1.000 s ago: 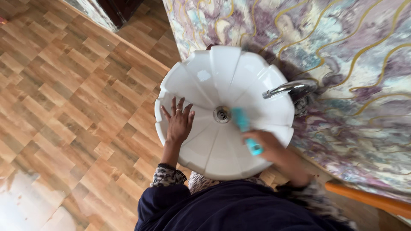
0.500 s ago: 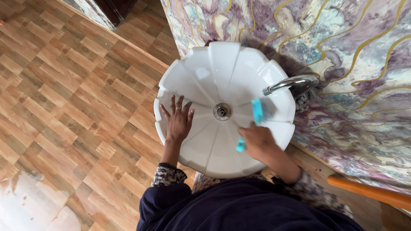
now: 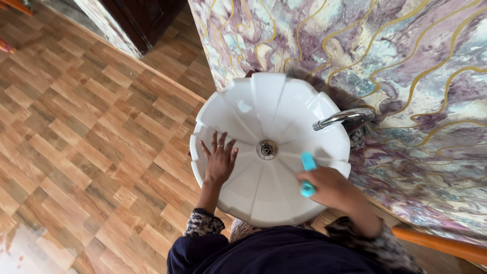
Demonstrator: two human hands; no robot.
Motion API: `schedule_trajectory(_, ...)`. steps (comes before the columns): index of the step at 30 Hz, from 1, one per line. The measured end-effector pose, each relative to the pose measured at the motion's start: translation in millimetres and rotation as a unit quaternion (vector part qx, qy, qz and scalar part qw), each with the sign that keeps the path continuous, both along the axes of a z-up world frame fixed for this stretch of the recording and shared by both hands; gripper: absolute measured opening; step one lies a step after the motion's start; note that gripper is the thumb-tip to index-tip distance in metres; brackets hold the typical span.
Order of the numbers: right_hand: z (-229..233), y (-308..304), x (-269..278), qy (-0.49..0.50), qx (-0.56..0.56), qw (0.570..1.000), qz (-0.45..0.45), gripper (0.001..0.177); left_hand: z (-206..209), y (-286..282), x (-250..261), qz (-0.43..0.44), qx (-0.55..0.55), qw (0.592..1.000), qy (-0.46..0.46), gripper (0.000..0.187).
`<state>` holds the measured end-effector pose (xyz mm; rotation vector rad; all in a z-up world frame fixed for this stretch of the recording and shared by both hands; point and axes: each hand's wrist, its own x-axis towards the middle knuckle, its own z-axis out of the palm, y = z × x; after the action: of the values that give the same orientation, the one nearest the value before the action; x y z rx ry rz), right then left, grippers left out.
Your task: The person scrubs the interior of a white pedestal sink using a blue handheld brush.
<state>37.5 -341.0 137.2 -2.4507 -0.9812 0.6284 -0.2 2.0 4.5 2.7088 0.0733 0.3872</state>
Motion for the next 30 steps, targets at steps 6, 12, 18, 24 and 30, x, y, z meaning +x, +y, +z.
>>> schedule_trajectory(6, -20.1, 14.7, -6.0, 0.014, 0.109, 0.993, -0.045, 0.021, 2.0, -1.1, -0.3, -0.017, -0.032, 0.999, 0.005, 0.048)
schedule_trajectory(12, -30.3, 63.8, -29.2, -0.086, 0.171, 0.981, 0.016, 0.034, 1.5, -2.8, 4.1, -0.045, -0.009, 0.998, 0.033, 0.047)
schedule_trajectory(18, 28.9, 38.4, -49.2, 0.122, 0.015, 0.992, -0.022, 0.019, 5.2, -7.6, -3.0, -0.074, -0.047, 0.996, 0.024, 0.046)
schedule_trajectory(24, -31.3, 80.6, -60.4, -0.081, 0.177, 0.976, -0.098, 0.046, 1.8, -10.4, -7.5, -0.110, -0.044, 0.993, 0.012, 0.046)
schedule_trajectory(30, 27.3, 76.0, -92.2, 0.110, -0.082, 0.982, -0.130, 0.025, -3.3, -12.1, -10.5, -0.120, -0.027, 0.992, 0.014, 0.046)
